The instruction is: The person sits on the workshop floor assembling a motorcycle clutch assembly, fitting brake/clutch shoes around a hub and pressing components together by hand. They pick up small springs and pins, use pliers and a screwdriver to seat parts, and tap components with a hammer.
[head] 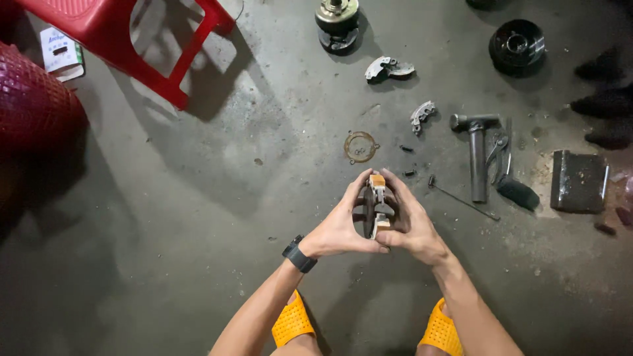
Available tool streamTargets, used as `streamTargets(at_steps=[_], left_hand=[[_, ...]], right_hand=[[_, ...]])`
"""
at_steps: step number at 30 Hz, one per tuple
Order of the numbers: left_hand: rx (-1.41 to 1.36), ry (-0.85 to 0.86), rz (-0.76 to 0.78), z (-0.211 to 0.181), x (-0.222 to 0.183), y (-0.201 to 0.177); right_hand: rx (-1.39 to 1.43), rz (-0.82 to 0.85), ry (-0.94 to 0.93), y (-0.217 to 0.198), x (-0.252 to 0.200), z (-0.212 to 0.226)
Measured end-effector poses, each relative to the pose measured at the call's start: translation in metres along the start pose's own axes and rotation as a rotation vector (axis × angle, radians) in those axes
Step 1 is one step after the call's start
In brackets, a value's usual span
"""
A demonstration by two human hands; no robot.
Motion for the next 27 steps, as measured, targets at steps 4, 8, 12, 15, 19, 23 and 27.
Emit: streamTargets(at_steps=[4, 8, 12, 15, 19, 23, 27], left_hand=[[0.193, 0.133, -0.019, 0.015, -0.004, -0.004], [0.142, 0.118, -0.021, 0.022, -0.008, 0.002], [-0.057, -0.002, -0.069, 0.015, -0.012, 0.009], [-0.015, 0.053, -0.113, 0.026, -0.015, 0.012], [0.167, 0.191, -0.151, 0.033, -0.014, 0.012], [0.258, 0.288, -0.169, 0.0, -0.02, 0.017], [0.792, 0.371, -0.04, -0.026, -0.024, 0.027]], right_hand=[[0.024, -0.018, -0.022, 0.004, -0.001, -0.006], [-0.044, -0.081, -0.045, 0.004, -0.004, -0.011], [-0.003, -0.083, -0.027, 0.003, -0.003, -0.017], [-0.021, -0.099, -0.038, -0.001, -0.006, -0.026], [0.025, -0.109, -0.065, -0.003, -0.009, -0.018], [-0.03, 0.006, -0.071, -0.007, -0.01, 0.003], [0.382, -0.031, 0.142, -0.06, -0.02, -0.058]])
Point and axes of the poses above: each hand's wrist, its own x-axis towards the middle knuckle, its own y-axis out of the palm, z = x × y, the point moved 3 cm from there along x, towards the middle knuckle, and after that the axes turned 2 degrees about x, right-handed, at the moved point
